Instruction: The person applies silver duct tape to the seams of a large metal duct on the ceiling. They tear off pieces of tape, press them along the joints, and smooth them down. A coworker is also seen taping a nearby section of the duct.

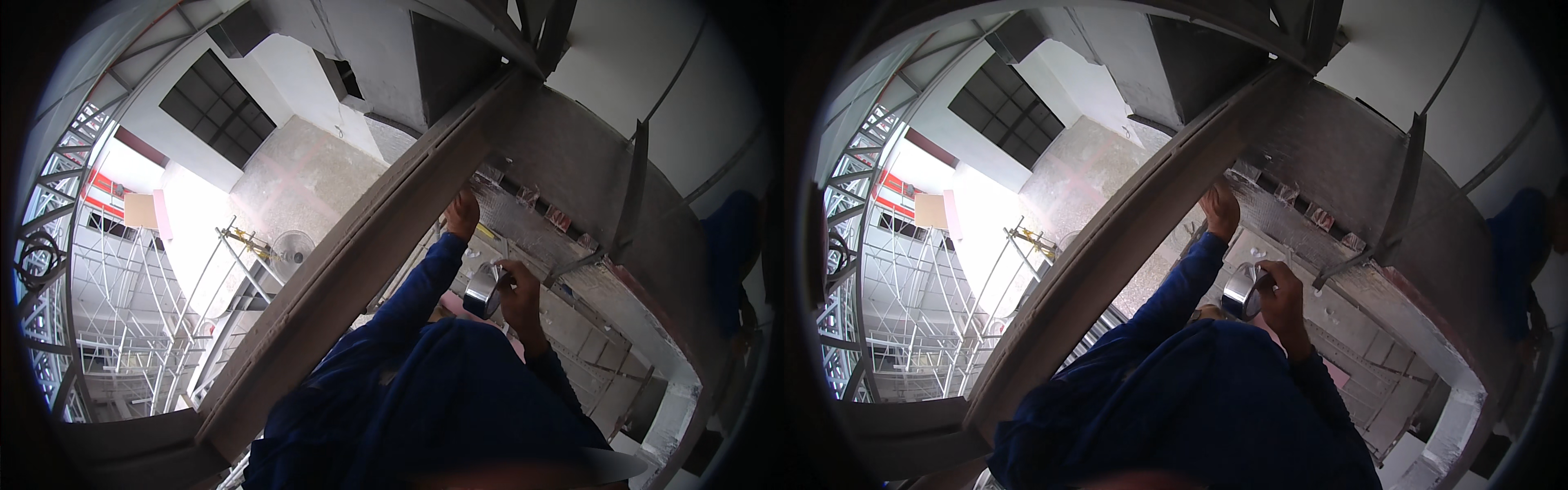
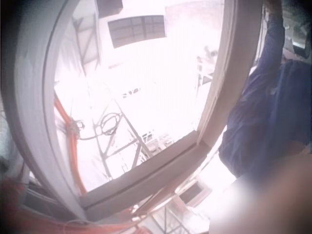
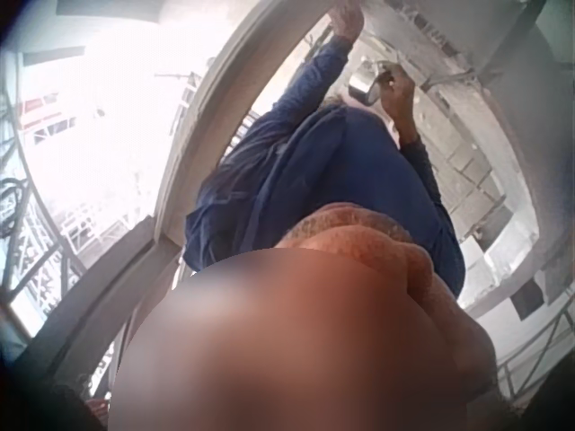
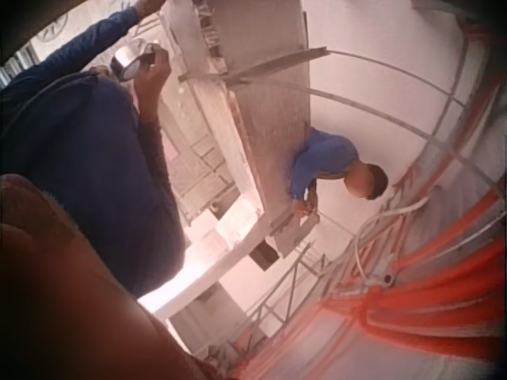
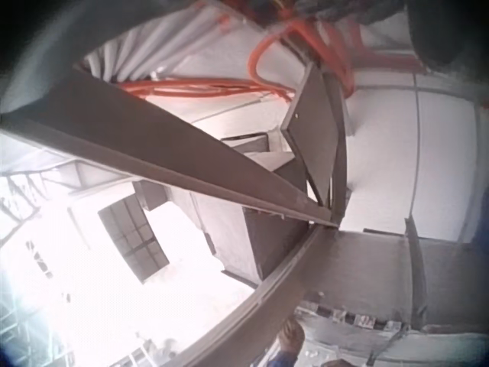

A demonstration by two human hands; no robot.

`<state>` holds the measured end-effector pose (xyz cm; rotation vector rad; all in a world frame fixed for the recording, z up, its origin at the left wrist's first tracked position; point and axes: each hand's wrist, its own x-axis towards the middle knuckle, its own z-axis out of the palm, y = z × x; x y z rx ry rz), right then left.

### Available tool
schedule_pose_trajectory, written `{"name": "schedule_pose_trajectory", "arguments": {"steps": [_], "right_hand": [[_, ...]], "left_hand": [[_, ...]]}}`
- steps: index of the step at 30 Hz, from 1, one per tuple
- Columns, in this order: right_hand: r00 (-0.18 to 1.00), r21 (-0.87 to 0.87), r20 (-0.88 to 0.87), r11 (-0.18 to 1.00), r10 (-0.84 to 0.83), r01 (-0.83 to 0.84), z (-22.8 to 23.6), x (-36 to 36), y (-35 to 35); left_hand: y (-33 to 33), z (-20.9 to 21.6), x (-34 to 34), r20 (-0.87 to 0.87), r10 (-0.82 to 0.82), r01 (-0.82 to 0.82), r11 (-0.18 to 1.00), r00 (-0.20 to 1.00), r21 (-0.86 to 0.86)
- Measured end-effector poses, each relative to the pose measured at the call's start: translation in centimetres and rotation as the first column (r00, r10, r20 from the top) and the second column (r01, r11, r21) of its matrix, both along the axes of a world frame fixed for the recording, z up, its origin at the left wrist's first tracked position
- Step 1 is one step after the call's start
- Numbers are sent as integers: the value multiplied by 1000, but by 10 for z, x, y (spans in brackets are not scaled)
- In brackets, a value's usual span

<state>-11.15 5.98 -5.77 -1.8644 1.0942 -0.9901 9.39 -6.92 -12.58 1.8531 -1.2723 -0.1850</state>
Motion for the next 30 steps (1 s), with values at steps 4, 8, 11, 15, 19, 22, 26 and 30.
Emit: {"name": "schedule_pose_trajectory", "arguments": {"steps": [4,8,11,15,19,22,26,30], "right_hand": [[998,-70,-17,995,67,-68,5,6,-3],[995,-82,-46,993,87,-90,10,-1,1],[996,-59,-63,996,69,-73,9,-10,4],[997,-15,-48,998,59,-59,7,-16,8],[997,19,-21,997,70,-70,6,-17,6],[997,-6,-26,997,74,-75,4,-17,2],[997,-25,-30,997,71,-72,-3,-18,0],[996,-36,-44,996,82,-84,-6,-18,-1]], "left_hand": [[7,25,10,57,-93,77,967,994,245],[-15,33,66,31,105,-101,989,994,-112],[-33,33,105,-56,178,-187,937,982,-296],[-49,37,115,-118,243,-270,856,963,-441],[-41,36,50,8,293,-237,787,956,-570],[-16,34,-11,-326,51,-165,928,944,-334],[-5,49,-45,-416,-93,-144,851,905,-505],[-1,60,-63,-338,-26,-186,794,941,-578]]}}
